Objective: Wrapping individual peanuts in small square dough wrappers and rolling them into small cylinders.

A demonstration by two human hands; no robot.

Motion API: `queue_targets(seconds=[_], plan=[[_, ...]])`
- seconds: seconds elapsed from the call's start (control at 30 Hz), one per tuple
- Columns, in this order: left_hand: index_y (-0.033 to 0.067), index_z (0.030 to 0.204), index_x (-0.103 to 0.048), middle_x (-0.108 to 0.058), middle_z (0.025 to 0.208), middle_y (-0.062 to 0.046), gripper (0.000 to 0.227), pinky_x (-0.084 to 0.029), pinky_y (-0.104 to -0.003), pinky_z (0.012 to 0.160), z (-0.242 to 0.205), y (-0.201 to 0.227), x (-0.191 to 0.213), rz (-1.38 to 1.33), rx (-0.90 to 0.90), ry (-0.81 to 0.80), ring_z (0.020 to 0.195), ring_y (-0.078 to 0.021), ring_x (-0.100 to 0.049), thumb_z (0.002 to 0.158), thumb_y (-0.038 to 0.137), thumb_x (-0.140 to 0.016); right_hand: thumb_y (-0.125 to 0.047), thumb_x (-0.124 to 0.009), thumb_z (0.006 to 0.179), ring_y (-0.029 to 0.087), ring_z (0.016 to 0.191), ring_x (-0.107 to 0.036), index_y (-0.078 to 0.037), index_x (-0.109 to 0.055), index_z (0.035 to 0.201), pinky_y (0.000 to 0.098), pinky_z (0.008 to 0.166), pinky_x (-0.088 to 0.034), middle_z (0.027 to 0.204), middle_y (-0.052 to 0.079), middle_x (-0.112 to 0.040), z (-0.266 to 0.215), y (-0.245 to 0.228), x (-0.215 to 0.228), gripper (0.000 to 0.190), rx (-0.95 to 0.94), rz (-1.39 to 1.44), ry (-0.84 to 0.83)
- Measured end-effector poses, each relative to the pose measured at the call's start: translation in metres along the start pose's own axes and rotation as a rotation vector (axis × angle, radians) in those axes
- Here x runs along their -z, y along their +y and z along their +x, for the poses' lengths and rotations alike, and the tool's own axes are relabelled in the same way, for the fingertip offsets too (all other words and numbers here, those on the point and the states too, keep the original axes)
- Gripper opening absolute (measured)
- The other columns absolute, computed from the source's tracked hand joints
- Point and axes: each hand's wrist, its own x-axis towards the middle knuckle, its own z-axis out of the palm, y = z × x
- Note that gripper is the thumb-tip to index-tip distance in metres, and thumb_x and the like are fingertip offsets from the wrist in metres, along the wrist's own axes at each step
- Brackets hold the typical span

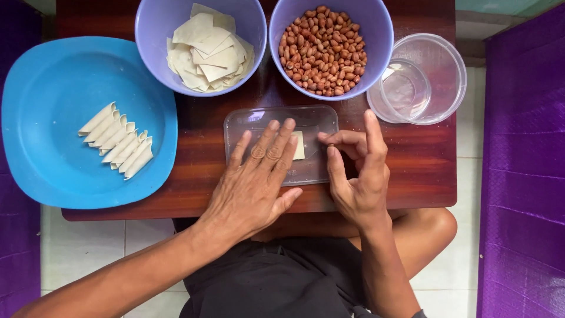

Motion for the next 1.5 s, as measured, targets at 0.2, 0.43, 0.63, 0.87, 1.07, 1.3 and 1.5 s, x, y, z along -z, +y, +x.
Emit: queue_targets(seconds=[0.2,0.43,0.63,0.87,1.07,1.3,1.5], plan=[[-0.003,0.154,-0.037,-0.03,0.166,-0.018,0.078,-0.023,-0.046,0.125,0.005,0.002,-0.007,-0.06,-0.057,0.007,0.155,-0.0318,-0.027,0.095,0.043,-0.057,0.011,-0.061,0.103,0.024,0.109,-0.074,-0.004,-0.019,0.16,0.0314,0.097,-0.063,0.115,0.016,-0.067,0.002,-0.001,0.002,0.072,-0.033,0.042,-0.045],[0.0019,0.156,-0.036,-0.03,0.167,-0.015,0.077,-0.023,-0.046,0.126,0.004,0.0,-0.006,-0.05,-0.07,-0.019,0.155,-0.0306,-0.026,0.096,0.045,-0.056,0.011,-0.061,0.102,0.022,0.106,-0.072,-0.001,-0.024,0.157,0.0292,0.095,-0.061,0.112,0.016,-0.066,0.002,0.0,0.005,0.067,-0.035,0.088,-0.058],[0.0032,0.156,-0.036,-0.03,0.167,-0.014,0.077,-0.022,-0.046,0.127,0.004,0.0,-0.005,-0.013,-0.066,-0.017,0.155,-0.0311,-0.027,0.095,0.045,-0.058,0.011,-0.062,0.101,0.023,0.104,-0.073,0.0,-0.026,0.157,0.0298,0.094,-0.062,0.11,0.016,-0.066,0.002,0.0,0.006,0.068,-0.034,0.093,-0.064],[0.0047,0.157,-0.037,-0.026,0.168,-0.011,0.076,-0.02,-0.046,0.128,0.002,-0.002,-0.005,-0.057,-0.085,-0.022,0.156,-0.03,-0.023,0.097,0.048,-0.055,0.013,-0.062,0.099,0.023,0.106,-0.073,0.001,-0.026,0.157,0.0291,0.094,-0.061,0.111,0.015,-0.065,0.004,-0.002,0.004,0.069,-0.081,0.089,-0.069],[0.005,0.159,-0.036,-0.022,0.17,-0.012,0.079,-0.016,-0.047,0.128,-0.009,-0.01,-0.001,-0.034,-0.063,-0.022,0.157,-0.0299,-0.019,0.099,0.054,-0.051,0.012,-0.062,0.099,0.024,0.105,-0.073,0.001,-0.027,0.156,0.0292,0.093,-0.061,0.109,0.016,-0.066,0.005,-0.003,0.002,0.068,-0.09,0.079,-0.073],[0.0064,0.16,-0.036,-0.02,0.17,-0.011,0.077,-0.008,-0.047,0.128,-0.02,-0.018,-0.003,-0.007,-0.026,0.007,0.157,-0.0286,-0.013,0.103,0.058,-0.04,0.011,-0.061,0.101,0.026,0.106,-0.073,-0.002,-0.027,0.156,0.0312,0.095,-0.062,0.11,0.018,-0.066,0.003,-0.006,-0.001,0.065,-0.091,0.044,-0.068],[0.0071,0.157,-0.043,-0.027,0.169,-0.005,0.072,-0.011,-0.051,0.126,-0.03,-0.02,-0.004,-0.003,0.06,0.019,0.156,-0.0277,-0.016,0.101,0.053,-0.047,0.014,-0.063,0.101,0.026,0.107,-0.073,0.0,-0.027,0.157,0.032,0.096,-0.061,0.113,0.019,-0.065,0.001,-0.004,-0.001,0.068,-0.049,-0.01,-0.084]])
